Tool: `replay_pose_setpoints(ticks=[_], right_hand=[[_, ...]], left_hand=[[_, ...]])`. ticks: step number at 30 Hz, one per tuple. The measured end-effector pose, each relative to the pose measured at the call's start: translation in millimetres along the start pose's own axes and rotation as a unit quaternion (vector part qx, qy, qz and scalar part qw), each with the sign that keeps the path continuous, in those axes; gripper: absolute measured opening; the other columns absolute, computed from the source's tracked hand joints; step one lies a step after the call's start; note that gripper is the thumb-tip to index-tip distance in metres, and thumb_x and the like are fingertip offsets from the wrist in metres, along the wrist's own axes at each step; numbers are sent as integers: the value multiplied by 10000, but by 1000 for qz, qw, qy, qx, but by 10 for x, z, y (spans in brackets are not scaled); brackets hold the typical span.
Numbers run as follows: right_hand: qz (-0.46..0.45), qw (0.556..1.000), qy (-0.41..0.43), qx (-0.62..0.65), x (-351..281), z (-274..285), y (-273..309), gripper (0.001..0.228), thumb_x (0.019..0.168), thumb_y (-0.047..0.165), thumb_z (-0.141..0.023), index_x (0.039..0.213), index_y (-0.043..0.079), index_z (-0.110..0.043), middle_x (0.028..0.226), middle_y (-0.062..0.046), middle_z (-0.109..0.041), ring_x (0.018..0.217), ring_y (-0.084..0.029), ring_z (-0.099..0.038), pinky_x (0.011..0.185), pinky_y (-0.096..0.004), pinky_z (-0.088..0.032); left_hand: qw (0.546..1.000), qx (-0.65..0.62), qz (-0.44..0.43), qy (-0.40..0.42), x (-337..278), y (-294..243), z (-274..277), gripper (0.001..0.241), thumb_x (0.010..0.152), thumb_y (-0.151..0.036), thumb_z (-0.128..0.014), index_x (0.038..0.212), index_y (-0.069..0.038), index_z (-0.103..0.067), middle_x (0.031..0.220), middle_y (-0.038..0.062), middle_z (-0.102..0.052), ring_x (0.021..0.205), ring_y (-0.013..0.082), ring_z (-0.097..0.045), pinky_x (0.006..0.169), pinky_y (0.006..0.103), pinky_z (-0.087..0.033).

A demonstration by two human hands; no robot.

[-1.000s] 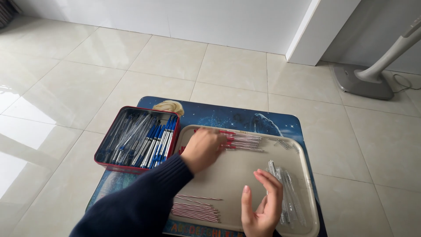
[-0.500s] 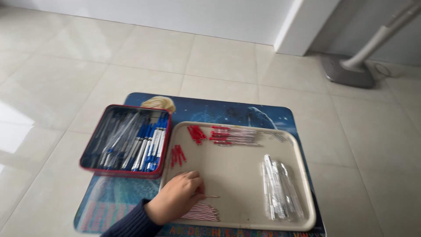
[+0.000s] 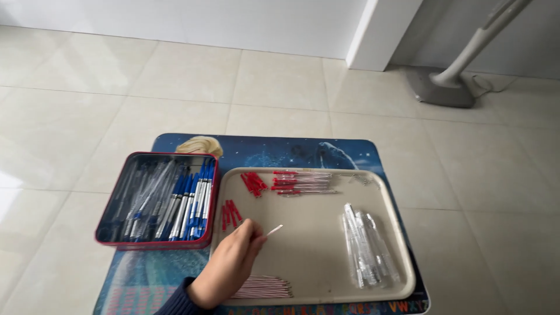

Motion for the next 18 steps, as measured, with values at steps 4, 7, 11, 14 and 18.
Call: replay_pose_setpoints(ticks=[4,7,11,14,18], right_hand=[[29,999,29,-34,-546,81,-1006,88,863,114,-598,933,163,-619,936,17,-637,771,-103,-605,740,-248,-534],[39,998,33,-45,-242,-75,-1073,89,849,105,-612,922,154,-627,922,14,-642,756,-105,-601,726,-247,-523],[33,998,43,-43,75,-454,-1013,91,830,91,-631,906,141,-638,903,10,-649,735,-108,-596,709,-246,-510],[12,997,41,-63,170,-543,-874,93,816,81,-645,894,131,-647,888,7,-653,719,-110,-592,695,-244,-499],[32,992,58,-106,2231,-431,1791,96,798,68,-664,879,118,-658,869,4,-660,698,-114,-587,677,-243,-486]], left_hand=[[999,-37,25,-24,-35,-1,-4,29,884,-115,-540,894,-97,-521,632,7,-621,491,149,-556,483,285,-471],[998,-41,19,-51,-30,9,42,54,864,-101,-556,911,-95,-531,636,18,-631,485,155,-559,481,286,-474],[997,-47,20,-59,-49,3,60,59,867,-90,-559,909,-88,-518,632,34,-633,488,175,-561,485,303,-468],[996,-39,11,-74,-56,-60,98,61,868,-77,-547,923,-84,-521,650,30,-634,479,157,-547,472,289,-458],[996,-17,41,-71,-77,38,38,64,867,-108,-557,923,-91,-531,663,36,-675,489,161,-608,486,294,-493]])
Point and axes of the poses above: each hand's wrist, its own x-axis towards the middle knuckle, its own z-axis out of the back of the hand, y = z × x, the point moved 3 cm from there along x, towards the middle knuckle
